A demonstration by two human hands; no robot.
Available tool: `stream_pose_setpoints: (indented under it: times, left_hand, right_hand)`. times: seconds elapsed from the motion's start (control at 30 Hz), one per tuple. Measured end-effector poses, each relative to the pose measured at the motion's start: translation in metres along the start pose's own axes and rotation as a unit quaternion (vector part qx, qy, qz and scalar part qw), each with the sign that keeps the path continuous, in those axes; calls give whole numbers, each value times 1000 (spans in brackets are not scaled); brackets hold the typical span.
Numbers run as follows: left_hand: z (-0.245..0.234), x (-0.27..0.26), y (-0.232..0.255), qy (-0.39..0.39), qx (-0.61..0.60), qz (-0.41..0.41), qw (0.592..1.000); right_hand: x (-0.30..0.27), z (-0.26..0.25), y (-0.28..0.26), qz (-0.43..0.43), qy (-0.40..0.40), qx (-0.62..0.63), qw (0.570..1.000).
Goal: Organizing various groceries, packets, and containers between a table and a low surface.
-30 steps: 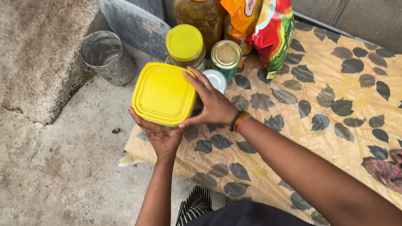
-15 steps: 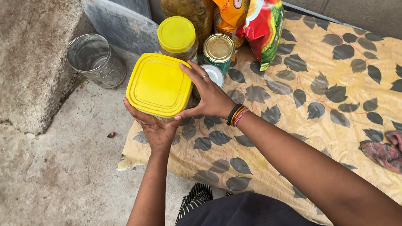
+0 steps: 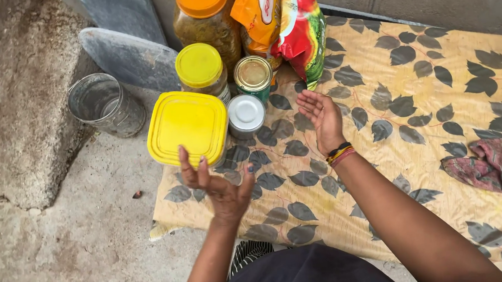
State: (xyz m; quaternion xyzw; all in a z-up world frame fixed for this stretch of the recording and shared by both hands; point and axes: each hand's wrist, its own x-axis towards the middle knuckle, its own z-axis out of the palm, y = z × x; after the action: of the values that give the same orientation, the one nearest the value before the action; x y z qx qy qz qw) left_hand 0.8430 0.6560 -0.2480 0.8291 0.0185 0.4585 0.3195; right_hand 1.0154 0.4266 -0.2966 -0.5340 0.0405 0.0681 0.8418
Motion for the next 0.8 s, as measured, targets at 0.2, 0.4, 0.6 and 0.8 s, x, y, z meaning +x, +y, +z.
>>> stream_pose_setpoints:
  times: [0.2, 0.4, 0.6, 0.8]
  left_hand:
    - [26, 22, 51, -58, -131, -60, 988]
    - [44, 80, 58, -177, -49, -19, 983]
    - [111, 90, 56, -167, -652, -461, 578]
    - [137, 96, 157, -292, -777, -494, 260]
  right_hand:
    - [-7, -9, -17, 116, 9, 138, 984]
    - [-25, 1, -30, 88, -30, 147, 985]
    - [-56, -8, -65, -30, -10, 406, 913]
    - [-139, -34, -151, -196, 9, 509, 838]
